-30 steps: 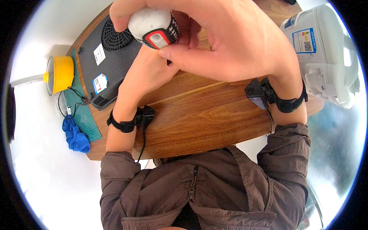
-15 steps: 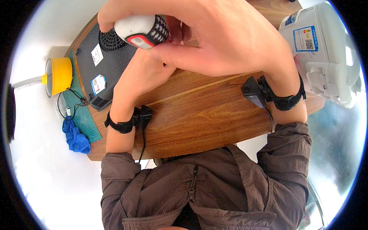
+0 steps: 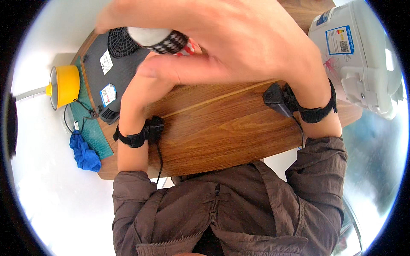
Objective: The person uses a screwdriver to remove screws from the underside of an induction cooktop, detaches the fan cover, and then reassembles the unit by replacing the cover and tightening the screws.
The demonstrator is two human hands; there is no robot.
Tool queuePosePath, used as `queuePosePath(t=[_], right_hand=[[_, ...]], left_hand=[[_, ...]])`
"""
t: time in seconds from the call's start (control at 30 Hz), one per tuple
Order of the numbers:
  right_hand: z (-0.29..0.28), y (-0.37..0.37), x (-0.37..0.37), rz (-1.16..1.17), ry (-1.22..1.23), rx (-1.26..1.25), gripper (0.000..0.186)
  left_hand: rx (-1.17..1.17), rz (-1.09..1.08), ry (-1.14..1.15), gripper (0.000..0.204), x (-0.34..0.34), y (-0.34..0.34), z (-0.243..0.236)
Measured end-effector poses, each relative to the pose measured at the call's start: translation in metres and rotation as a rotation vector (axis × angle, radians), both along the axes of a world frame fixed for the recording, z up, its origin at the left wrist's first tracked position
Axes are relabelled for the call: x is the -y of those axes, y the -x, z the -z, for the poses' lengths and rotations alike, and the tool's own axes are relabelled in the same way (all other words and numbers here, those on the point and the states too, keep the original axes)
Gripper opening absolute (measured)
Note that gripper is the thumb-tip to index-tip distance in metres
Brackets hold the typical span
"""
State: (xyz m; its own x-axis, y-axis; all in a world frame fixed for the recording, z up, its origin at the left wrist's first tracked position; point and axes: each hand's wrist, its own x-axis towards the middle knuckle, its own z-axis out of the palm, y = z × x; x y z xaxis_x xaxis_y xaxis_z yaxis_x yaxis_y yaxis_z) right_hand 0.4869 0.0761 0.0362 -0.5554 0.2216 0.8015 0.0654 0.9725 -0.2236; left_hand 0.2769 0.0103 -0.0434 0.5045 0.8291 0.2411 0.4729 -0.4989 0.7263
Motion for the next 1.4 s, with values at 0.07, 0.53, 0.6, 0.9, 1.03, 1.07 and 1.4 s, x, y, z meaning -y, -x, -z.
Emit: queuePosePath(t=[0.07,0.53,0.6,0.9,1.03,1.07,1.4], right_hand=[[0.002,0.001,0.001,-0.005,0.012,0.005,0.039],[0.001,0.006,-0.006,-0.070,0.099,0.035,0.041],[-0.003,0.009,-0.005,-0.067,0.114,0.056,0.041],[-0.027,-0.007,0.000,-0.023,0.155,0.284,0.042],[-0.044,-0.014,0.005,0.023,0.147,0.398,0.042],[-0.045,-0.012,0.006,0.013,0.149,0.419,0.042],[-0.031,0.003,0.006,-0.166,0.265,0.303,0.044]], left_hand=[[-0.038,-0.042,0.068,0.011,0.005,0.000,-0.005],[-0.124,-0.023,0.072,0.041,0.004,0.003,-0.001],[-0.141,-0.014,0.071,0.043,0.004,0.006,0.002],[-0.115,-0.034,0.023,0.044,0.007,-0.002,-0.005],[-0.196,0.018,0.057,0.042,0.000,-0.002,-0.002],[-0.189,0.007,0.082,0.042,0.002,-0.001,-0.004],[-0.106,-0.008,-0.036,0.050,0.001,-0.001,0.008]])
